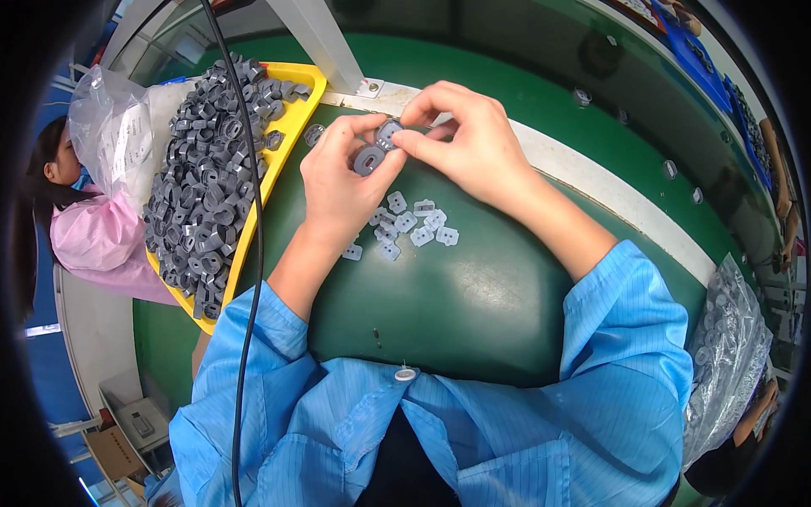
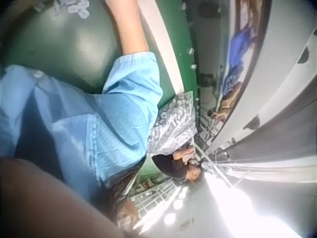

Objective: The person fits small white plastic clips into grey plastic circular components by hand, assembling them on a production line.

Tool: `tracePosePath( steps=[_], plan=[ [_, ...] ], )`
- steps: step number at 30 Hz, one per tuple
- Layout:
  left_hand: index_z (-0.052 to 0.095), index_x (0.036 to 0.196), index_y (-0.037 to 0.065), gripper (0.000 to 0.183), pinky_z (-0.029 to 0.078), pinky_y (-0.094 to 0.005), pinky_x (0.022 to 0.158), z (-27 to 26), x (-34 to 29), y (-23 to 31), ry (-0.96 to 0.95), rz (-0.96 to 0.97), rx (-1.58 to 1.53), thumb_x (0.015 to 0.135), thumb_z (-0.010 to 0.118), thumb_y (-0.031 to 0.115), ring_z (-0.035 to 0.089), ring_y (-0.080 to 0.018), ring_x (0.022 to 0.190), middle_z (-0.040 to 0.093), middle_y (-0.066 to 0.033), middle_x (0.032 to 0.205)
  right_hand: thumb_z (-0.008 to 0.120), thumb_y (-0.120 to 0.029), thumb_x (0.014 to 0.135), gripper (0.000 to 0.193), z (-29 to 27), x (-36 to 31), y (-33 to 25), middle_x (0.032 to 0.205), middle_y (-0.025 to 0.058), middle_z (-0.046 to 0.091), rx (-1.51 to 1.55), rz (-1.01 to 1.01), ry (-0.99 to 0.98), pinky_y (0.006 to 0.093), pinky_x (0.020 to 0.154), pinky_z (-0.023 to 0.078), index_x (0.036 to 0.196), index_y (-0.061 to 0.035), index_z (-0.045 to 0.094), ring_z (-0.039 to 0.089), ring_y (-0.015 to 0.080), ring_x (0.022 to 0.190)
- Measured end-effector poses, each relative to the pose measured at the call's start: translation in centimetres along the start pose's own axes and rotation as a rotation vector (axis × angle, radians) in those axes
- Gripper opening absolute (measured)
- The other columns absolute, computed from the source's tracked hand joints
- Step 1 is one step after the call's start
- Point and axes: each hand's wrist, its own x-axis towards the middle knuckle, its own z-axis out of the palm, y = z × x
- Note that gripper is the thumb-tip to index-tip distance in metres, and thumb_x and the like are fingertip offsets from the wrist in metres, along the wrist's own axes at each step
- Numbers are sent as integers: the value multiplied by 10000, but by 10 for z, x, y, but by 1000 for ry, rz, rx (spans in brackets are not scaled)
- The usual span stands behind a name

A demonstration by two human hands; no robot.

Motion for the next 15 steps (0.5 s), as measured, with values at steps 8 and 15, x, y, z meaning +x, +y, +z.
tracePosePath(
  steps=[8,15],
  plan=[
    [587,956,11,300,513,-325,625,1,2,2,42,48,34,698,736,45,608,-223,717,608,-99,836,725,-125,761,126,7,-2,-1,817,51,630,20,60,31,232,564,474,804,-16,680,580,102,666],
    [585,965,27,339,496,-311,608,4,-1,2,59,25,62,673,757,35,578,-207,682,588,-79,812,734,-139,757,138,7,-2,-5,774,48,618,35,78,72,243,546,466,764,-16,673,579,115,616]
  ],
)
